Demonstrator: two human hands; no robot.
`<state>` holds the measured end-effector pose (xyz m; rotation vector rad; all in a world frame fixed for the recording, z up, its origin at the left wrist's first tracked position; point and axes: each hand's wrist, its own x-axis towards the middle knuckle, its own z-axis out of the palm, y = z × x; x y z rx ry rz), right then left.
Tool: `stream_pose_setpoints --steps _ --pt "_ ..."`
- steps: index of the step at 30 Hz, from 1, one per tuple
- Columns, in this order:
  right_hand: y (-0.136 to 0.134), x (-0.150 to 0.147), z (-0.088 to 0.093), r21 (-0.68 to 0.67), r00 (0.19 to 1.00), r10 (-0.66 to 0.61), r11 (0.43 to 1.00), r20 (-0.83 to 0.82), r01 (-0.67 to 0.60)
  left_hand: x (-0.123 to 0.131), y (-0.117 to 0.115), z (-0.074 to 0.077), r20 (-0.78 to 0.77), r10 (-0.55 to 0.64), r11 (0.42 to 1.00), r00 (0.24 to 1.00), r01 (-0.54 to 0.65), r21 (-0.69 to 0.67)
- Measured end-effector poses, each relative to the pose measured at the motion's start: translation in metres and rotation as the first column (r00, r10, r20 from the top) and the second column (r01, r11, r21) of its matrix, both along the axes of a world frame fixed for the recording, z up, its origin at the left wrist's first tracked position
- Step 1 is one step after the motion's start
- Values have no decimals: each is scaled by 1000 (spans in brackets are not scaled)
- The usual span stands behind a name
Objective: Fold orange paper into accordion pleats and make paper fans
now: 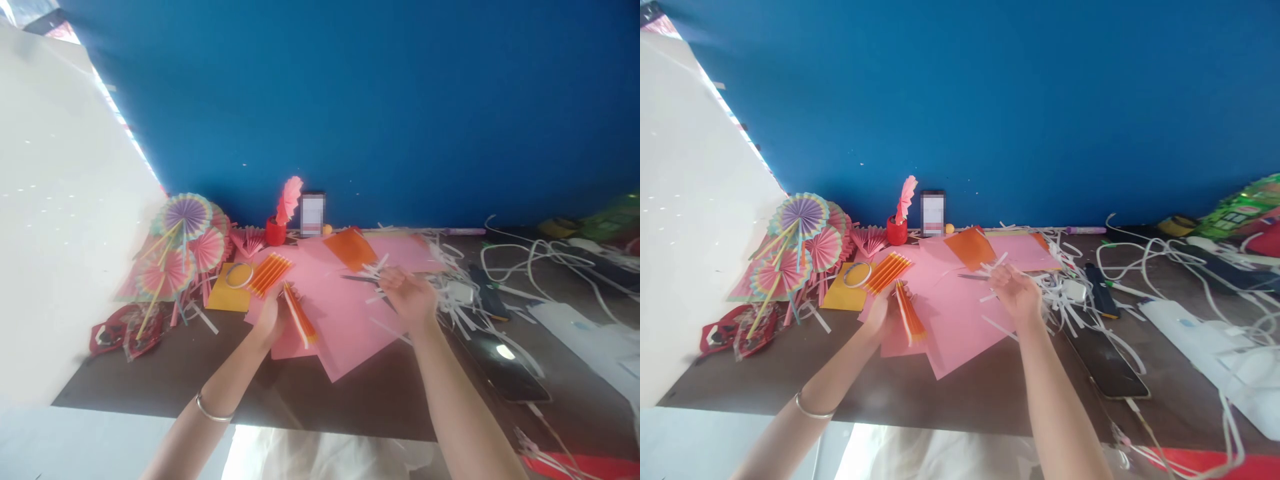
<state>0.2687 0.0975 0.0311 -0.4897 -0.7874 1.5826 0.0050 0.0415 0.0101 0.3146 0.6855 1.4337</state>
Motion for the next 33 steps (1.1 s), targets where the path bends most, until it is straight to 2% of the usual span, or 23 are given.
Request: stream_pose_setpoints --steps 5,21,33 --pt "-1 -1 1 -21 991 45 999 -126 -48 1 -2 3 4 4 1000 1000 -4 6" --pt "-2 -1 -1 5 999 20 1000 -25 -20 0 -1 2 0 0 1000 1000 0 8" --pt "-4 -2 2 -29 988 71 997 -137 -75 0 -1 0 3 3 1000 1000 -3 22"
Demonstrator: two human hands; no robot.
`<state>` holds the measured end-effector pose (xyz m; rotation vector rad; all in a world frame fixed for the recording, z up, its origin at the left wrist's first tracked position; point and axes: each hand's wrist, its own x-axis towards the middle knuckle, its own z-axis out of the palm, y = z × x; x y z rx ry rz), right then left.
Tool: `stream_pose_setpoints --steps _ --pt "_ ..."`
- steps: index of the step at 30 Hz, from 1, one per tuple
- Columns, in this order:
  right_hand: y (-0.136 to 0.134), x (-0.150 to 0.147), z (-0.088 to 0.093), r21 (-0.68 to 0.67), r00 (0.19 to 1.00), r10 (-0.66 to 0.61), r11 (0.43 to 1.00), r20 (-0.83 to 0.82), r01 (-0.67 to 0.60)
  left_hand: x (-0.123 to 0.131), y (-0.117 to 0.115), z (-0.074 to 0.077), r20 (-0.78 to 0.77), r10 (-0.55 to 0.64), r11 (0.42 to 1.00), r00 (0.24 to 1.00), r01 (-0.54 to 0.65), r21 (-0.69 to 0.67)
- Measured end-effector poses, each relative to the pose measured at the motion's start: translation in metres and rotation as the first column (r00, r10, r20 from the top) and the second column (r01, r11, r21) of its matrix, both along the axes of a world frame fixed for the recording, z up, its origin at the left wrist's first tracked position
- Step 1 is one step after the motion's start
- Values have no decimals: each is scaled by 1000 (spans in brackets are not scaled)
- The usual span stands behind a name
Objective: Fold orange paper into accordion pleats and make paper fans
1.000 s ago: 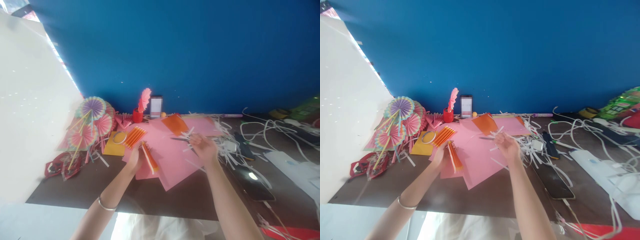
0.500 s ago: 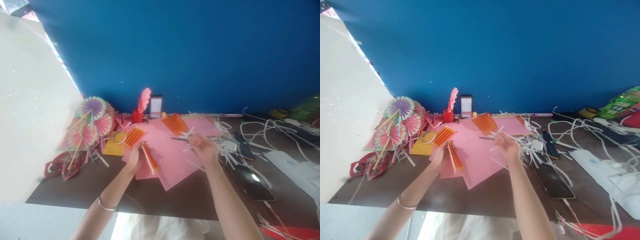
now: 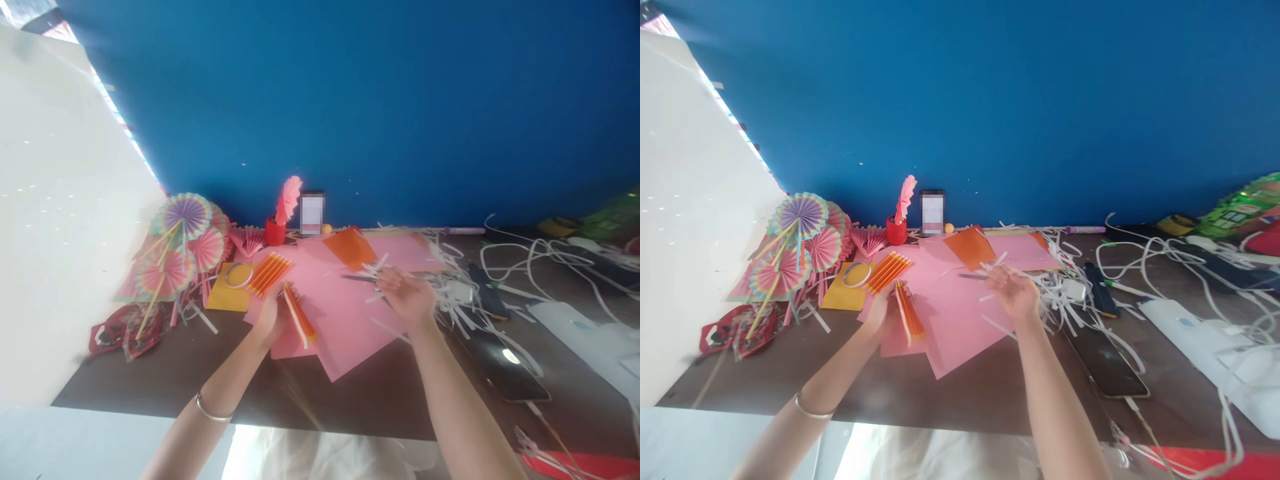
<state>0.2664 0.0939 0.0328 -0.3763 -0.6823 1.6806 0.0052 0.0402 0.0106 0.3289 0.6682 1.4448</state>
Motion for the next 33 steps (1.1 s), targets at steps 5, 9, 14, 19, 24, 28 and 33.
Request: stream_pose_setpoints --steps 5,9,14,19,24,28,33 --pt "2 0 -3 -9 1000 -8 1000 0 8 0 -1 2 -1 4 1000 1000 -4 -19" --pt "2 1 -4 3 999 -17 1000 30 17 0 0 1 10 -3 1000 1000 3 -13" --pt "2 2 -5 19 999 10 1000 38 -11 0 0 0 10 -4 1000 1000 4 -4" --pt "5 -1 -5 -1 984 -92 996 150 93 0 0 0 9 -6 1000 1000 6 -13" --pt "6 -6 -4 -18 949 -173 983 265 185 -1 1 0 4 5 999 1000 -5 -33" --pt "7 -5 -3 -26 946 -170 983 274 184 0 1 0 -2 7 1000 1000 -7 -8" --pt "9 -5 -4 -69 956 -160 981 246 182 0 1 0 -13 5 1000 1000 -5 -6"
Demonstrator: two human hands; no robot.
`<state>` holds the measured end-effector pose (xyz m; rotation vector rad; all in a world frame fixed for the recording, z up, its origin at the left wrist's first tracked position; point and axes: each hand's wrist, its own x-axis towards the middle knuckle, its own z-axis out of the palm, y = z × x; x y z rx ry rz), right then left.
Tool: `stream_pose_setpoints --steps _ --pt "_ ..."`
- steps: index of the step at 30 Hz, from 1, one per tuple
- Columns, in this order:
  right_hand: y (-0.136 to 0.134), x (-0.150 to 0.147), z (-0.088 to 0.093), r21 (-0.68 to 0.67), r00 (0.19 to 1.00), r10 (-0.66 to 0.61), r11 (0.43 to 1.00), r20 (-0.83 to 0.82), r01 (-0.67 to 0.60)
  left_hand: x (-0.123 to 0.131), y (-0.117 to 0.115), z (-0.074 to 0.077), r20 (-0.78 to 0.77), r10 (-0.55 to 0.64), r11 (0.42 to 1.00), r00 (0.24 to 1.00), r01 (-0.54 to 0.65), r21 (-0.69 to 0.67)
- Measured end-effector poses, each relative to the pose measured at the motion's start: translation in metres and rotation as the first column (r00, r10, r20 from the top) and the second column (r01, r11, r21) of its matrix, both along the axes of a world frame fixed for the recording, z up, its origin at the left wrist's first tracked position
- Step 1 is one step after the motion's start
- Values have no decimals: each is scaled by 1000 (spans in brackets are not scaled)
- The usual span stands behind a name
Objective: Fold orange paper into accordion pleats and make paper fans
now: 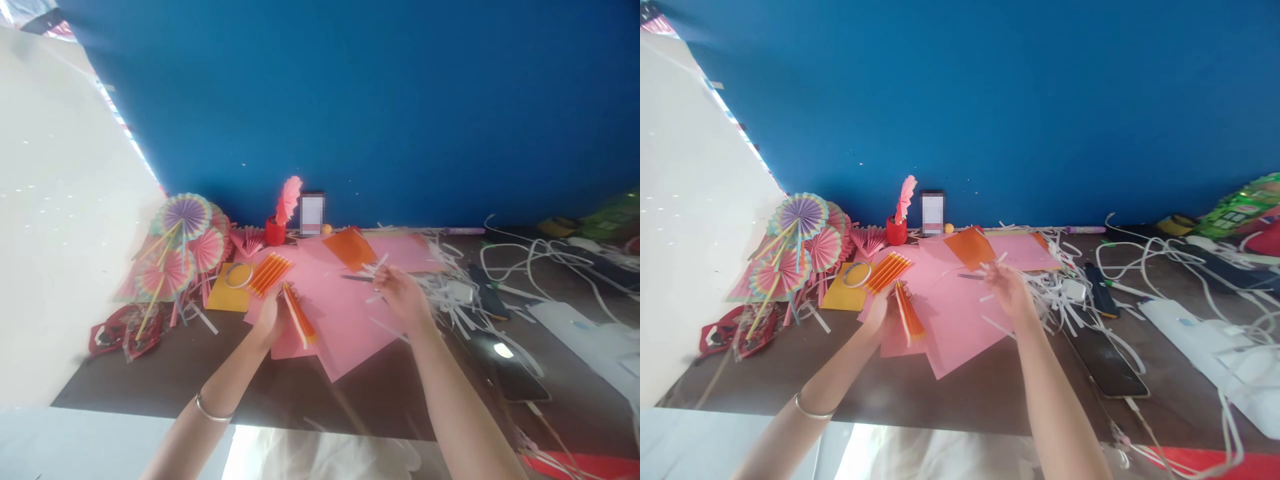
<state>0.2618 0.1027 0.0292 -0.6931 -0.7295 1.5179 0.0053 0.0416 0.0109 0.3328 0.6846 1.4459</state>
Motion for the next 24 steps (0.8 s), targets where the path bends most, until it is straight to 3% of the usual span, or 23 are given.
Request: stream_pose_setpoints --steps 9,19,24 --pt "1 -2 -4 106 999 -29 994 44 24 0 0 0 0 12 1000 1000 -12 -17" --pt "2 -1 -10 133 984 -63 990 167 41 0 1 -2 6 28 1000 1000 -28 -4" --pt "6 -1 -11 125 934 -228 972 276 200 0 1 -3 -3 35 999 999 -35 -28"
